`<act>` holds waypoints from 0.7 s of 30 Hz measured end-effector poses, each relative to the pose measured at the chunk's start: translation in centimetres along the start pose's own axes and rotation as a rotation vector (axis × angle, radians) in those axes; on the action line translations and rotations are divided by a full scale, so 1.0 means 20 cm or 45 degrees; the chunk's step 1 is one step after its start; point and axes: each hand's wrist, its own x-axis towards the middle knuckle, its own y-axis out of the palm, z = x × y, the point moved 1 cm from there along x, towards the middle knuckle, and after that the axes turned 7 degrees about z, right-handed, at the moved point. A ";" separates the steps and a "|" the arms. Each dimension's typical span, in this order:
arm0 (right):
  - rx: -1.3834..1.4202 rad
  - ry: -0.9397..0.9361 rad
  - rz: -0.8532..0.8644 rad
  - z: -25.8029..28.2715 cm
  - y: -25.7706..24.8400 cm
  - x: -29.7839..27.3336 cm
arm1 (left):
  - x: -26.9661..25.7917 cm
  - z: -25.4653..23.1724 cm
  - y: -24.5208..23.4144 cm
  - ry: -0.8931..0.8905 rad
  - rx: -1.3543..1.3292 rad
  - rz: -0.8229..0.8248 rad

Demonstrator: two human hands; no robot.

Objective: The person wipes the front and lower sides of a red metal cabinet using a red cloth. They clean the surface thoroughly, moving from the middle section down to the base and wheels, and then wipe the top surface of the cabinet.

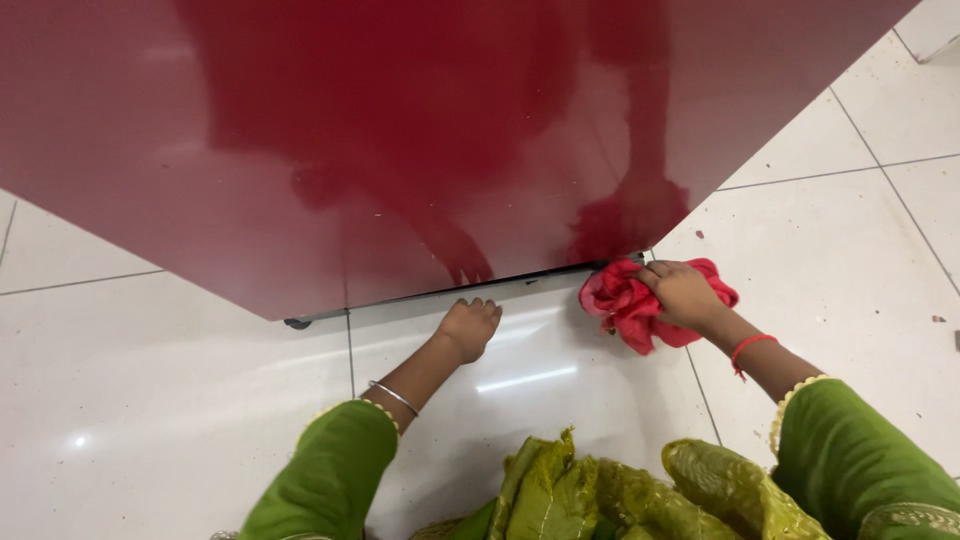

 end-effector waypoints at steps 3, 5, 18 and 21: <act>0.108 0.000 -0.189 0.03 0.10 0.08 | 0.20 -0.05 0.07 -0.177 0.010 -0.225; 0.115 0.087 -0.179 0.02 0.15 0.11 | 0.28 -0.04 0.09 -0.285 -0.140 -0.170; -0.159 -0.065 -0.057 0.18 0.31 0.22 | 0.46 -0.01 0.07 -0.462 -0.524 0.260; 0.021 0.019 0.164 0.20 0.23 0.16 | 0.51 -0.03 0.04 -0.445 -0.517 0.309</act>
